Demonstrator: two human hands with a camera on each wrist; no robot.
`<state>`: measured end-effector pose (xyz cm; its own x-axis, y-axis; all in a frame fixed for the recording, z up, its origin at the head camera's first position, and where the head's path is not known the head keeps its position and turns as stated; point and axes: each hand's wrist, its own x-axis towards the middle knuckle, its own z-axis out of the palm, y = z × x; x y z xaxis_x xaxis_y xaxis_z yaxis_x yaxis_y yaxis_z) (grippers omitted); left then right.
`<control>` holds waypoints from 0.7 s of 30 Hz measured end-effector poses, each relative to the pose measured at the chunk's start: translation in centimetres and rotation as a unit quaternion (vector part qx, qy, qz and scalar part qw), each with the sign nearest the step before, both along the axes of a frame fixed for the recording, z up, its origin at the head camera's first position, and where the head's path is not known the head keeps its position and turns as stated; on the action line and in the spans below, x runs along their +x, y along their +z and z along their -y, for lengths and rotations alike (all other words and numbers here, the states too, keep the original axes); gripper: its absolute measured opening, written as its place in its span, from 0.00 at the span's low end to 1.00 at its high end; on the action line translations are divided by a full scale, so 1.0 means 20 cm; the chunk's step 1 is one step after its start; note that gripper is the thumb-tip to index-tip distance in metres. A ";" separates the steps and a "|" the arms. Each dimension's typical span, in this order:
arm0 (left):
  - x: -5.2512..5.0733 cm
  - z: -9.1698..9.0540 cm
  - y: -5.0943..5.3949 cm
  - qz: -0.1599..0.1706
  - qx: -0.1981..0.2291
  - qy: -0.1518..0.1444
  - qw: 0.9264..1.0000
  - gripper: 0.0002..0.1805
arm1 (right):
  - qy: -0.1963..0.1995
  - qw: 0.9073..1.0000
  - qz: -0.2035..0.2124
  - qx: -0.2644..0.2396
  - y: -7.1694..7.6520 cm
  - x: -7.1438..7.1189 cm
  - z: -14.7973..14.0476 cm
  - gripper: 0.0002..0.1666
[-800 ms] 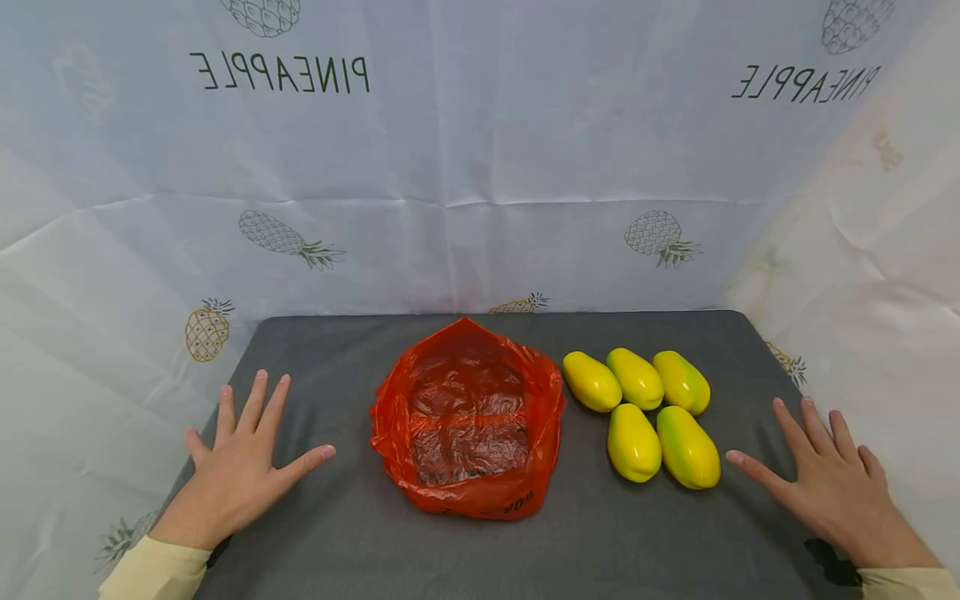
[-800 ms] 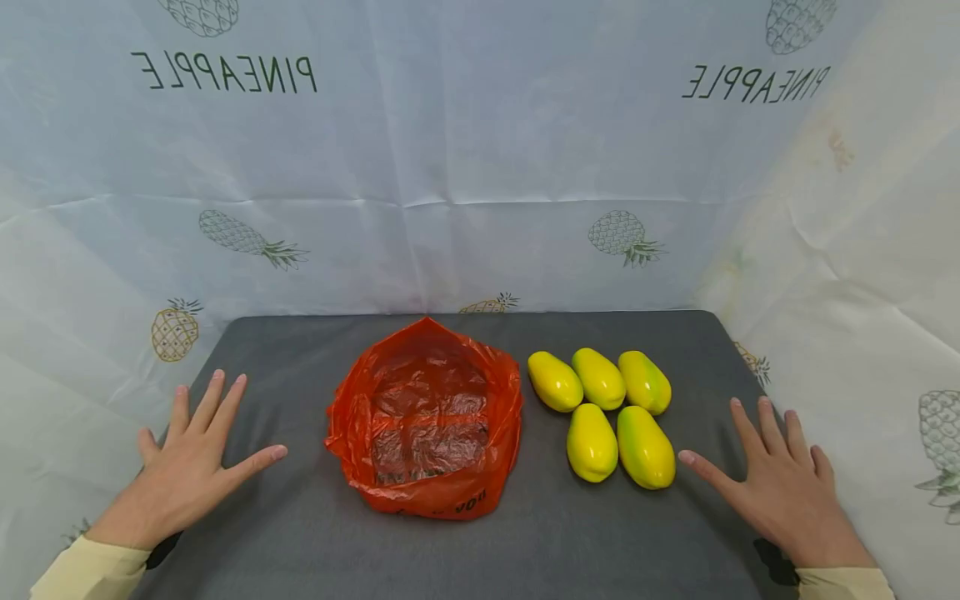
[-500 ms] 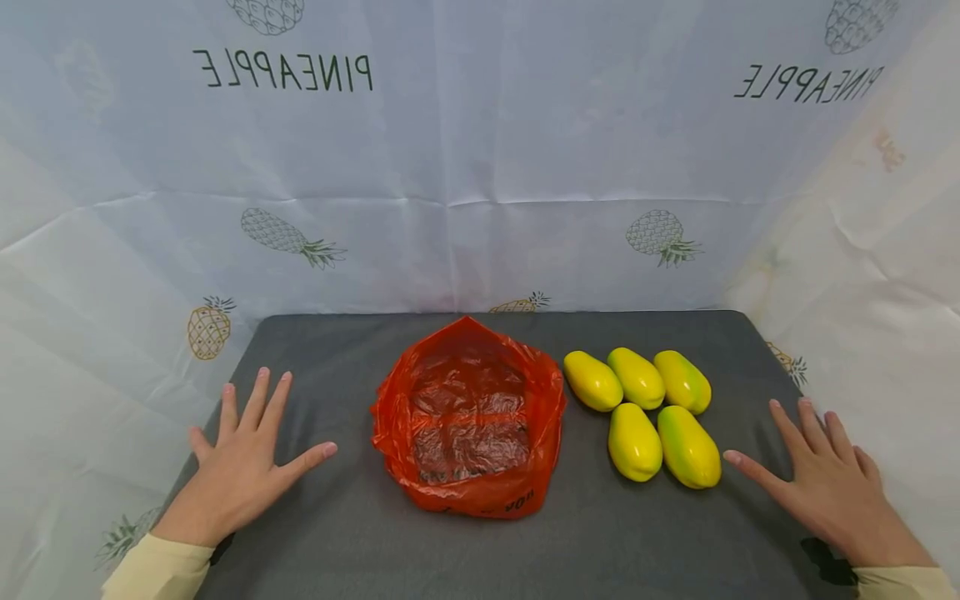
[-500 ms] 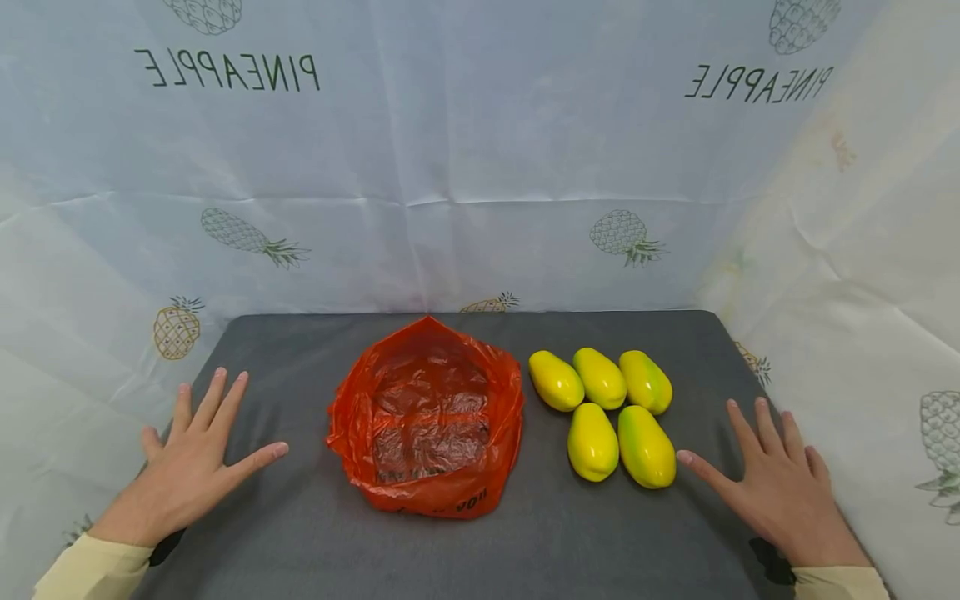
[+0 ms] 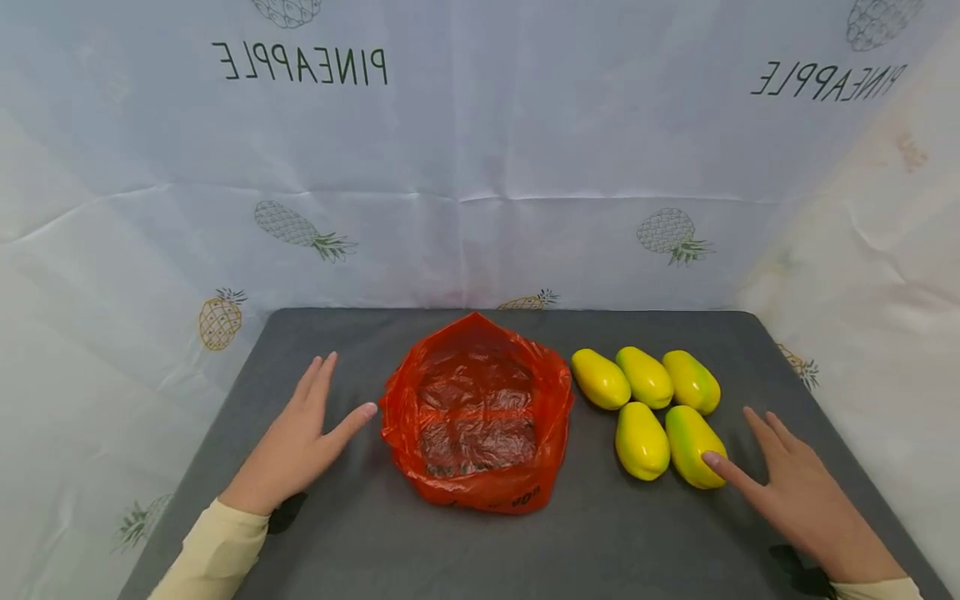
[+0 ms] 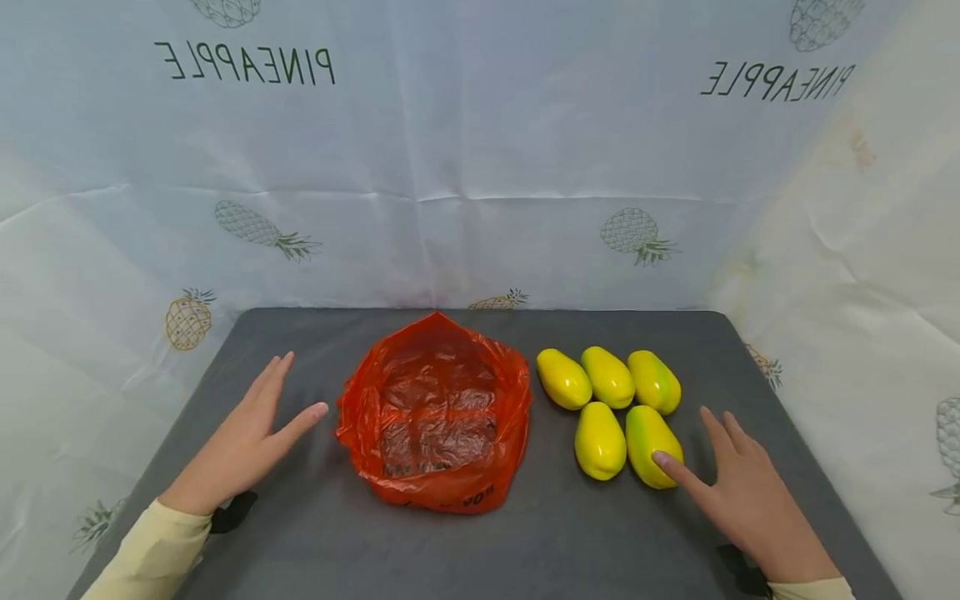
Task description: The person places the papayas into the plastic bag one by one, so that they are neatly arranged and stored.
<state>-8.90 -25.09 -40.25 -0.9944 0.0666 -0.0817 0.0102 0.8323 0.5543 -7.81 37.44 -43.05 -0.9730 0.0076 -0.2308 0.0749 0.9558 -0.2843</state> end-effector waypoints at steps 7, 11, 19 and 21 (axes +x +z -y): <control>-0.14 -0.18 0.00 0.043 0.059 -0.016 0.997 0.61 | -0.031 0.999 0.024 0.004 0.03 -0.01 0.15 0.69; -0.22 -0.23 -0.01 0.075 0.077 -0.028 0.994 0.59 | -0.048 0.999 0.023 -0.014 0.03 -0.01 0.22 0.68; -0.29 -0.25 -0.06 0.092 0.099 -0.044 0.990 0.45 | -0.053 0.998 -0.015 -0.029 0.00 0.02 0.27 0.63; -0.30 -0.25 -0.07 0.093 0.109 -0.051 0.988 0.44 | -0.056 0.998 -0.028 -0.033 0.00 0.03 0.27 0.61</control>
